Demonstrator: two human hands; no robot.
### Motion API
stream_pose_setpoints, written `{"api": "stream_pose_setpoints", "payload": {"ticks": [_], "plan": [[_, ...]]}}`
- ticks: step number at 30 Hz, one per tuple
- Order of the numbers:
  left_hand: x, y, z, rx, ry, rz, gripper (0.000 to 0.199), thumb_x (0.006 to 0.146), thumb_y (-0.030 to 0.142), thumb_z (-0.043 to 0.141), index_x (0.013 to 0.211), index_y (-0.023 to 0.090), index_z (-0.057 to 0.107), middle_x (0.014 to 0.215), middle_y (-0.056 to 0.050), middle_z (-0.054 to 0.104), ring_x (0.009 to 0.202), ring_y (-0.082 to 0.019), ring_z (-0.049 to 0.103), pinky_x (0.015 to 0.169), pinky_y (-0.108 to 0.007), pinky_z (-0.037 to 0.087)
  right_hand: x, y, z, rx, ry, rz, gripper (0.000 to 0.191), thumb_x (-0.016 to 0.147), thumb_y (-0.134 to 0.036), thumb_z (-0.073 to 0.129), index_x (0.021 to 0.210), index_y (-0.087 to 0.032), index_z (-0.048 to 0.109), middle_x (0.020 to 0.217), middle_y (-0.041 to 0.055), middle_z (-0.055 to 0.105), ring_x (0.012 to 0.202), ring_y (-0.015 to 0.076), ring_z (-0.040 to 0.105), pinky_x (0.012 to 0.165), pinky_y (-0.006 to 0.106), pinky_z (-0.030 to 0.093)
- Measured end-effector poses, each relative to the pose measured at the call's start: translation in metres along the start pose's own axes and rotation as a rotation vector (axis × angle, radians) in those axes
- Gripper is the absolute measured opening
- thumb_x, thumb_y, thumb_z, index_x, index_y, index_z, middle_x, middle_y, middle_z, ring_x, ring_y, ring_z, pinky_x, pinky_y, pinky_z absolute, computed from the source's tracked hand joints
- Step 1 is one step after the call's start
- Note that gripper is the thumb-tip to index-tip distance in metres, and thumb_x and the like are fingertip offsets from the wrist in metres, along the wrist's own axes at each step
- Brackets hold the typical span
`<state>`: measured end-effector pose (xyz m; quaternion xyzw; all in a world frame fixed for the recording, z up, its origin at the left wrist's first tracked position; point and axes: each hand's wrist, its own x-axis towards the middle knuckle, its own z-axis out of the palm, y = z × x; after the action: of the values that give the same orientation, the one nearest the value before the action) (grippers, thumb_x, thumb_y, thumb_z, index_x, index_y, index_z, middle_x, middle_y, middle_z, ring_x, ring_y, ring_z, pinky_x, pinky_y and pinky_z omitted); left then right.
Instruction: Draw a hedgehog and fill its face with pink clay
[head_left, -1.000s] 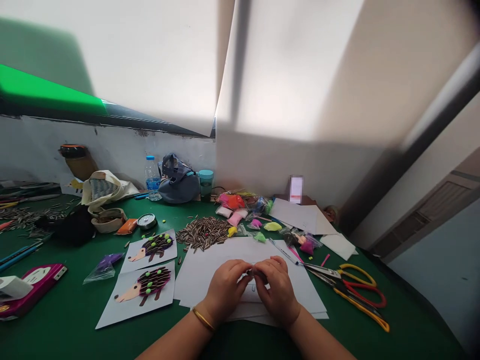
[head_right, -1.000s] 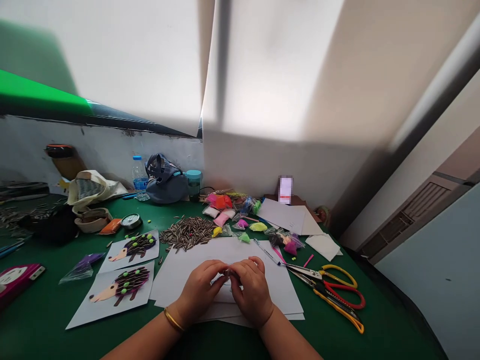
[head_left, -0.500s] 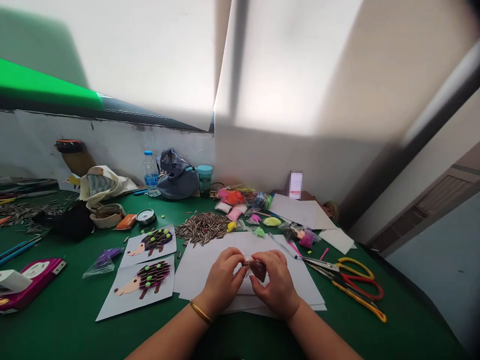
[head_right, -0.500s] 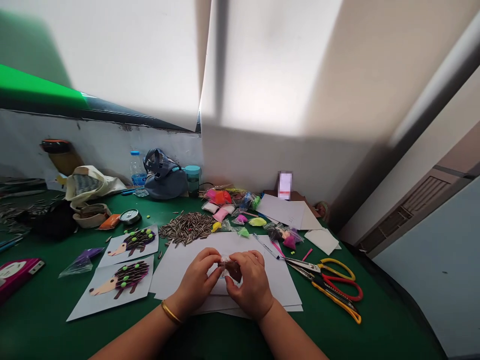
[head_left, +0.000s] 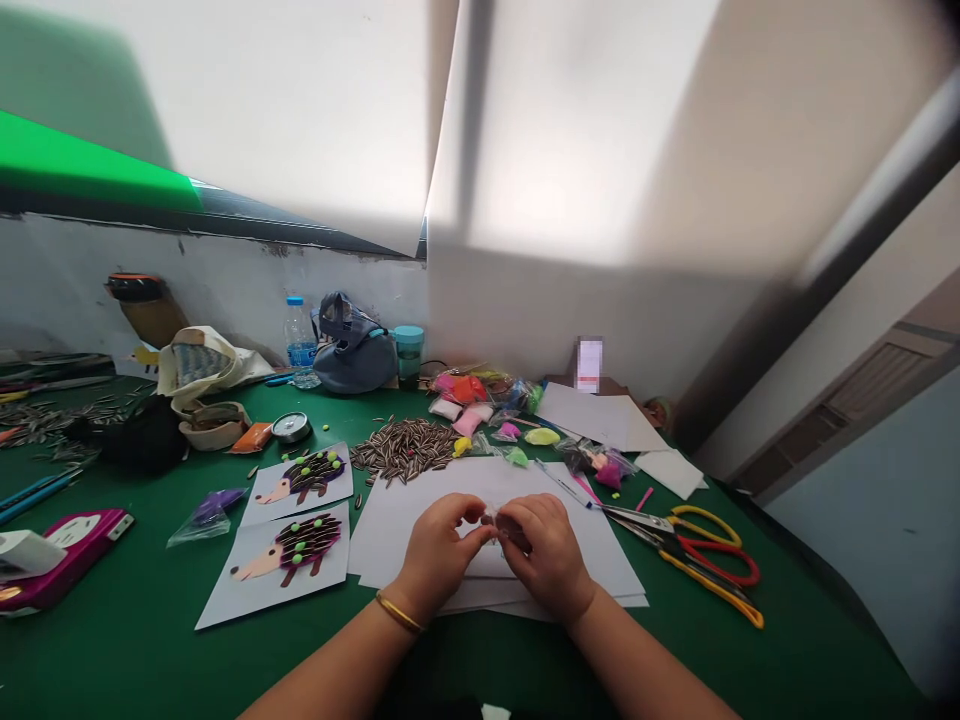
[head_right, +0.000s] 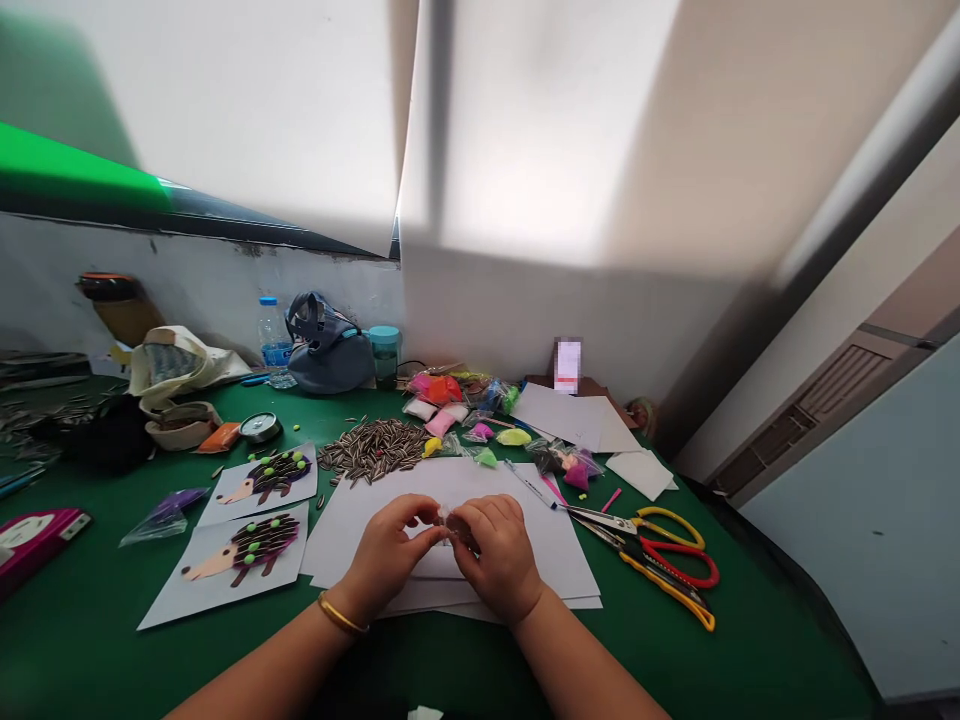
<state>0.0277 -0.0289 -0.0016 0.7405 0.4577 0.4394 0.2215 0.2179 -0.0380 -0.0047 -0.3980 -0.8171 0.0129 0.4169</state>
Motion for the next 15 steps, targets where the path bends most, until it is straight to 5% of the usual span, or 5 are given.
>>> {"api": "stream_pose_setpoints", "payload": {"ticks": [6,11,15], "plan": [[0.000,0.000,0.000,-0.075,-0.022,0.080,0.013,0.092,0.025,0.058,0.094,0.024,0.071,0.094,-0.002,0.074,0.090,-0.019,0.067,0.085,-0.033,0.051,-0.001,-0.001,0.002,-0.024,-0.020,-0.011,0.020,0.092,-0.030,0.057,0.110,-0.020,0.058,0.094,0.0063,0.068,0.088,0.0223,0.059,0.084,0.039,0.041],[0.003,0.001,0.005,-0.060,-0.077,0.009,0.016,0.086,0.023,0.063,0.073,0.022,0.070,0.085,-0.002,0.073,0.084,-0.019,0.067,0.081,-0.032,0.053,-0.001,-0.003,0.009,-0.086,-0.053,-0.076,0.017,0.096,-0.030,0.055,0.109,-0.020,0.060,0.097,0.0064,0.069,0.088,0.0210,0.060,0.083,0.037,0.041],[0.001,0.005,0.007,-0.002,-0.098,0.025,0.021,0.092,0.024,0.053,0.081,0.022,0.071,0.089,-0.005,0.071,0.085,-0.020,0.065,0.082,-0.035,0.053,0.003,-0.006,0.011,-0.110,-0.059,-0.018,0.012,0.095,-0.026,0.053,0.103,-0.020,0.060,0.092,0.0061,0.069,0.085,0.0216,0.059,0.082,0.037,0.040]]}}
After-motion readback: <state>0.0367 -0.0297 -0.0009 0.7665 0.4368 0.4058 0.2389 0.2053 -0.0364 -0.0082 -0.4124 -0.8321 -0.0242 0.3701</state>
